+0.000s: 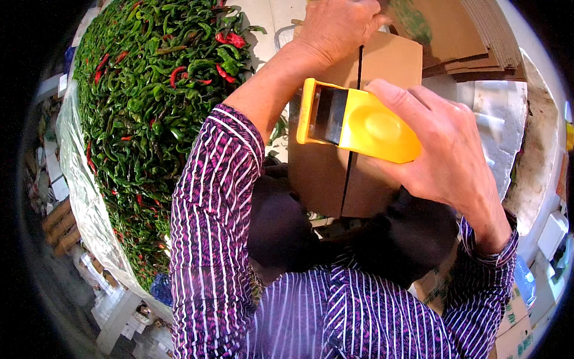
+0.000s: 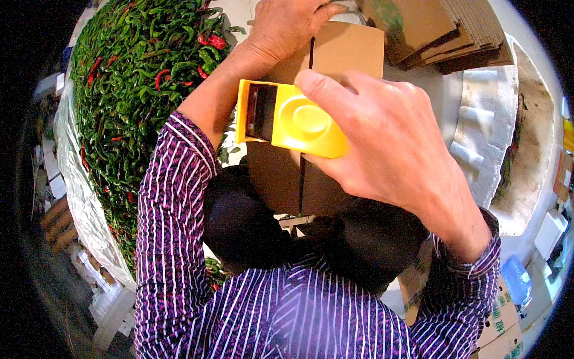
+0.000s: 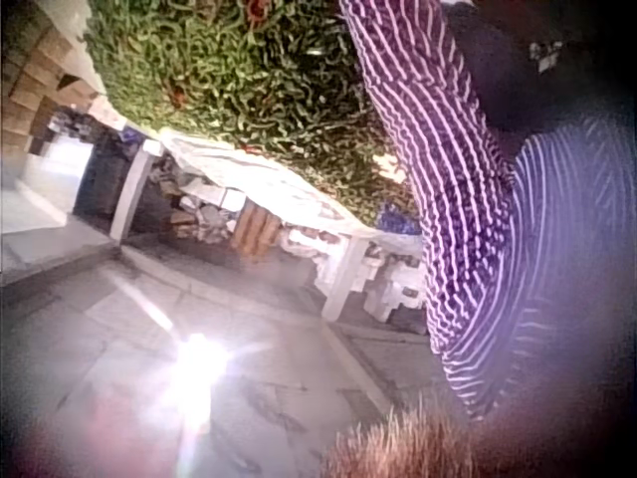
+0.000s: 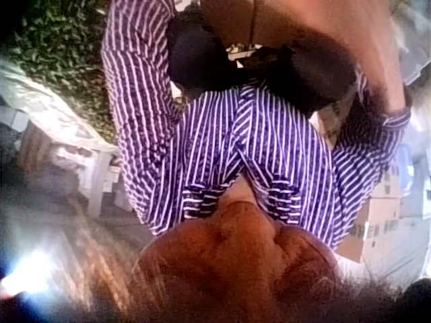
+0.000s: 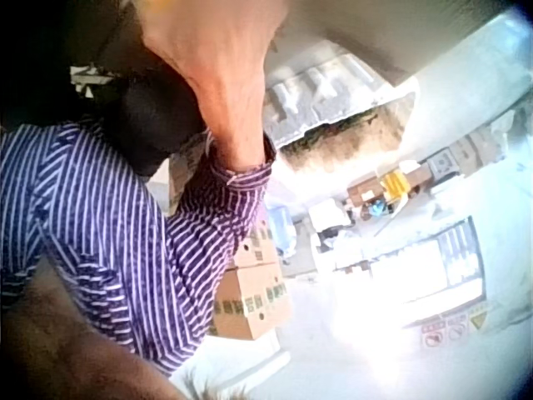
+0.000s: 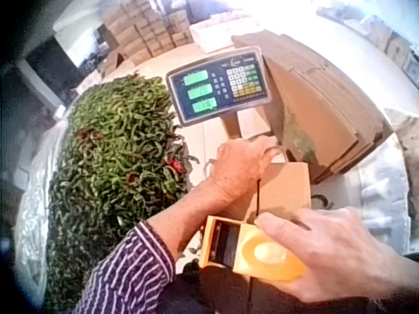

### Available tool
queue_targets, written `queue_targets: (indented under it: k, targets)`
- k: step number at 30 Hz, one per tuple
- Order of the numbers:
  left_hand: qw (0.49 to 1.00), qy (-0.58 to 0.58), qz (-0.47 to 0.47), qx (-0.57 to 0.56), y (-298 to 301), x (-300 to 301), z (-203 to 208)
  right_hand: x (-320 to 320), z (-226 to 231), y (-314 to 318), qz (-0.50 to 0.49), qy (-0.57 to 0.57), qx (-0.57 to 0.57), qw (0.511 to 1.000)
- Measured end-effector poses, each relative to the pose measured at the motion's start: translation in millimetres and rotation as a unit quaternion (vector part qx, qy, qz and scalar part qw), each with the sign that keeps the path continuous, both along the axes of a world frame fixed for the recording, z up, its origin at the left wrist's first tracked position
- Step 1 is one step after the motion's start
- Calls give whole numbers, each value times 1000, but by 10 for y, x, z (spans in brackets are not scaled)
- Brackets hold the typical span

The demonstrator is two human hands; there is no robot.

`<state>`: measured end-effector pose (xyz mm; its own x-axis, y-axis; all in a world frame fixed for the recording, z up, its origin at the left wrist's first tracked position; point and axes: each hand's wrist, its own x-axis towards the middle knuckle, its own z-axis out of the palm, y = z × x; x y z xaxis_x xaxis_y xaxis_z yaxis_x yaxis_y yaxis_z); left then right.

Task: The person sorts green peppers from a pile on the floor into a cardboard box, weighs the box on a scale, and seals it with a tape dispenser.

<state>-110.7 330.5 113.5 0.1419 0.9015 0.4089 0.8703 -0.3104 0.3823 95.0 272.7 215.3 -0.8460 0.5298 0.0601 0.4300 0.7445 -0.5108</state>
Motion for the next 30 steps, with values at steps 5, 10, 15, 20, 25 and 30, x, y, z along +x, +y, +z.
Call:
queue_targets:
  k: [5,10,15,20,25,30]
  targets:
    - [998,47,40,-17,-21,1,-10,3,-21,-38,-1,13,5,1000]
    - [994,0,-4,107,24,-19,-34,-24,17,-62,0,8,16,1000]
    - [999,29,8,32,17,-10,-33,-28,40,-63,0,-20,6,1000]
    - [992,2,-22,121,-12,7,7,-21,15,-60,1,-18,11,1000]
    - [994,21,-25,102,-22,10,18,-28,-29,-70,1,12,38,999]
    - [999,33,14,34,31,15,-21,23,4,-70,-2,-27,16,1000]
